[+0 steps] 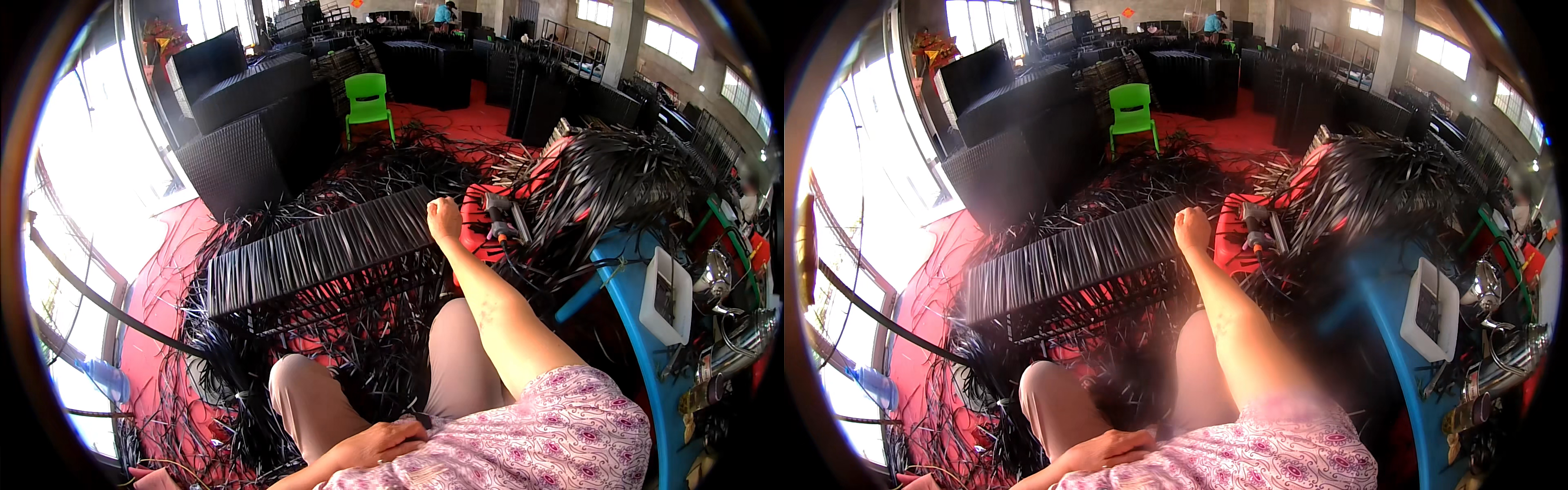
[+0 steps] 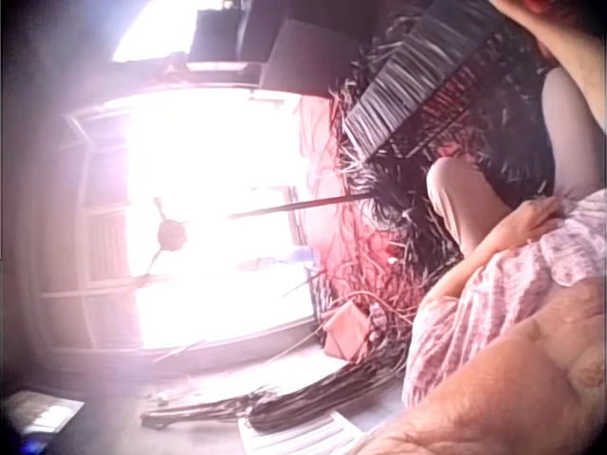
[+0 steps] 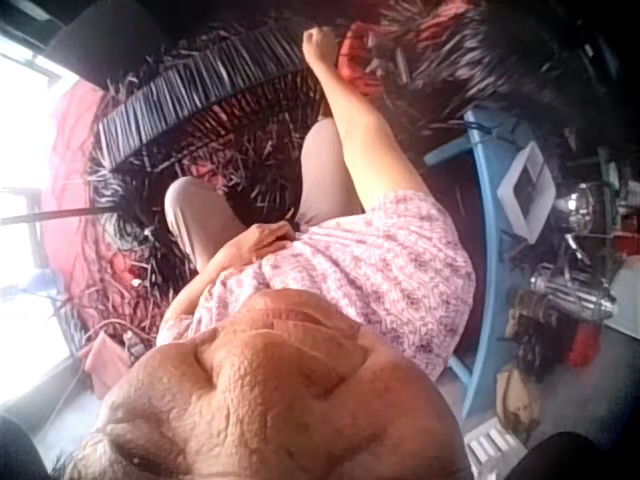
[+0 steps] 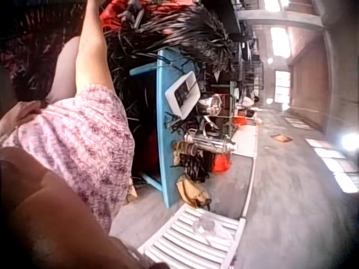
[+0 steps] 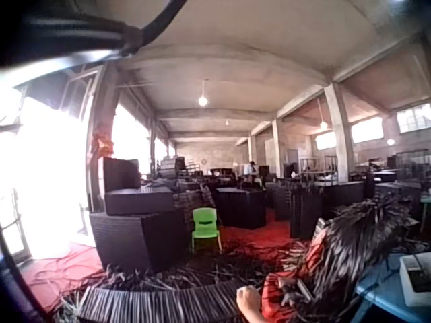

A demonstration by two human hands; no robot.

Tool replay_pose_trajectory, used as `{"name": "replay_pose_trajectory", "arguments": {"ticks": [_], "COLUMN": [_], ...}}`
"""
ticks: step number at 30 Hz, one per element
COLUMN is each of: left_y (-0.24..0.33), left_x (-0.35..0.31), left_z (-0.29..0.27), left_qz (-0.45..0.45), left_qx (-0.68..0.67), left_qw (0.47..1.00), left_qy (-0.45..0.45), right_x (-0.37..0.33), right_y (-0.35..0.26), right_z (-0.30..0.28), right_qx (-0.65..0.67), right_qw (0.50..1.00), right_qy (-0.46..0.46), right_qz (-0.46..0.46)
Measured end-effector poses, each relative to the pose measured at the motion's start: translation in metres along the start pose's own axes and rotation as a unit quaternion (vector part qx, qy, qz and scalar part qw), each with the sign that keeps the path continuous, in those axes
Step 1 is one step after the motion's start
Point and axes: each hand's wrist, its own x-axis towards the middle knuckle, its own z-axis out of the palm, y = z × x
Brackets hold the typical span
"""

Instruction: The person weaves black plastic strips by hand into a metal furniture frame, pulling each strip through the mesh and smoothing it into place.

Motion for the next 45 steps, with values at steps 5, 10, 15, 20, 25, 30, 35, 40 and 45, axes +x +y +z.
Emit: {"name": "replay_pose_trajectory", "arguments": {"ticks": [5, 10, 15, 20, 25, 30, 35, 40, 45], "left_y": [0.009, -0.032, -0.036, -0.048, -0.023, -0.026, -0.022, -0.033, -0.052], "left_x": [-0.028, 0.000, 0.032, 0.060, 0.078, 0.072, 0.079, 0.087, 0.089], "left_z": [-0.014, -0.006, -0.007, 0.000, -0.011, -0.006, 0.020, 0.051, 0.065], "left_qz": [0.028, 0.048, 0.130, 0.062, -0.020, 0.068, 0.102, 0.063, 0.136], "left_qx": [-0.038, -0.187, 0.045, 0.019, 0.050, 0.024, 0.081, -0.016, 0.127], "left_qw": [0.998, 0.978, 0.982, 0.974, 0.962, 0.970, 0.977, 0.995, 0.983], "left_qy": [-0.034, -0.074, -0.132, -0.217, -0.267, -0.232, -0.171, -0.071, -0.005], "right_x": [-0.006, -0.009, -0.010, -0.014, -0.018, -0.023, -0.027, -0.029, -0.030], "right_y": [-0.006, -0.010, -0.006, 0.000, 0.003, 0.000, 0.001, 0.000, -0.001], "right_z": [-0.006, -0.009, -0.013, -0.012, -0.016, -0.023, -0.028, -0.036, -0.038], "right_qx": [-0.002, -0.001, 0.011, 0.008, 0.023, 0.018, 0.033, 0.033, 0.047], "right_qw": [1.000, 1.000, 1.000, 1.000, 0.999, 1.000, 0.999, 0.998, 0.998], "right_qy": [-0.005, -0.008, 0.007, -0.013, 0.002, 0.011, 0.027, -0.016, -0.001], "right_qz": [0.008, 0.007, 0.006, 0.020, 0.027, 0.018, 0.015, 0.055, 0.051]}}
